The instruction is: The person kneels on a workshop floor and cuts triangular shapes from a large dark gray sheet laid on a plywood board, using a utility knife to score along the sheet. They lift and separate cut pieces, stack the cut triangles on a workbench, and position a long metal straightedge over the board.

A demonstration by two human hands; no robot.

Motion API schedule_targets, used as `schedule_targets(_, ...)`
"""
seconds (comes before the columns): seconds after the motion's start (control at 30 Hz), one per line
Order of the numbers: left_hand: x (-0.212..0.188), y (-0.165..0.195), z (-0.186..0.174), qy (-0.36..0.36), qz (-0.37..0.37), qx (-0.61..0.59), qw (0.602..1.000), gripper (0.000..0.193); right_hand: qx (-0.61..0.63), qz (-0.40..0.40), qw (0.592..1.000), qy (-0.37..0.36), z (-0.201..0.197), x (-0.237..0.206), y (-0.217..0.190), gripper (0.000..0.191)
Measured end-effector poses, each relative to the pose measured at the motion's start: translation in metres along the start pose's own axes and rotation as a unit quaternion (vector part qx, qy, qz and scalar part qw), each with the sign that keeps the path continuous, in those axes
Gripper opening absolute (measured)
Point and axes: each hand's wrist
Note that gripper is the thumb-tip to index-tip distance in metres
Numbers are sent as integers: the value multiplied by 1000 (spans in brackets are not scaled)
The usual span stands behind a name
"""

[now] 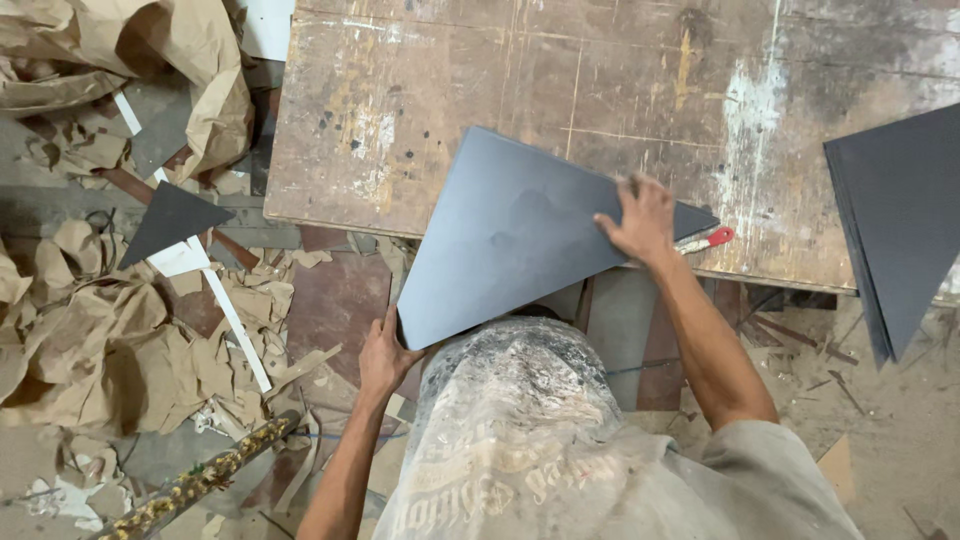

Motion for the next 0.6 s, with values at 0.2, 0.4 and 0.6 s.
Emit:
schedule_targets(0.2, 4, 41, -48, -8, -9, 46, 999, 99, 10, -257, 961, -106, -13, -46, -70, 95)
schedule_targets(0.4, 22, 107, -153, -23, 112, 143, 983, 89, 91, -272, 957, 45, -29, -18, -77, 75)
schedule_targets(0.6, 66, 182, -261, -3, 330, 326, 886, 14, 260, -273, 924, 68, -67, 57, -68, 58)
Point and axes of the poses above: each hand's wrist, its own x-axis towards the middle knuckle, its own z-axis out of the palm, y = z × x, and after that the axes turned 15 degrees about y, right-handed
